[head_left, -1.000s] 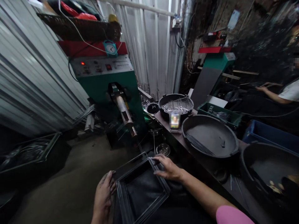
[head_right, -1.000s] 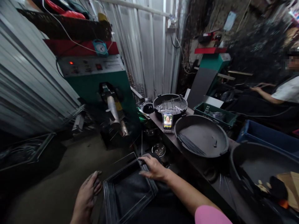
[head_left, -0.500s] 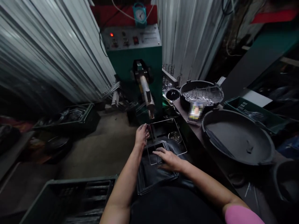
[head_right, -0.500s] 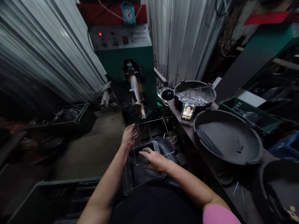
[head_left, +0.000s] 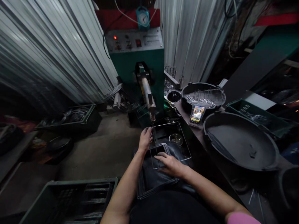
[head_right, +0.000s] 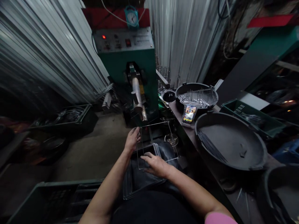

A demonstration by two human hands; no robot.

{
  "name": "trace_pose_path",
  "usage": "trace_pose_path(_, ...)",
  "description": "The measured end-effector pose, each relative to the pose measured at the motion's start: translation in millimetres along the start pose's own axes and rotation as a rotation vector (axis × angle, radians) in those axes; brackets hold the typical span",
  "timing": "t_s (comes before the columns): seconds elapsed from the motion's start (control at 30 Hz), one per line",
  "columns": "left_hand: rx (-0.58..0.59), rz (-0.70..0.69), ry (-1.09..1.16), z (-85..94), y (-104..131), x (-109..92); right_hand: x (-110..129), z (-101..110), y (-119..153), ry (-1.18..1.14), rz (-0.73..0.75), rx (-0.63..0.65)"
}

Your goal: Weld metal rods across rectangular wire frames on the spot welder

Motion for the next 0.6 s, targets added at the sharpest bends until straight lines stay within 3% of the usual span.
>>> trace_pose_path(0.27,-0.077,-0.138,-0.418,-2.1,31,-1,2,4,2,0.016,-0.036,-0.012)
trace_pose_path(0.6,-0.055,-0.134,-0.401,-7.1,11,-5,-2,20,-4,0.058,-0.061,-0.027)
Point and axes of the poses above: each hand's wrist, its own y-axis away from the middle knuckle, its own z-axis out of the back of the hand, x = y × z, the point moved 6 cm from there along -y, towards the middle knuckle, and after that the axes turned 13 degrees about x, right-handed, at the moved point
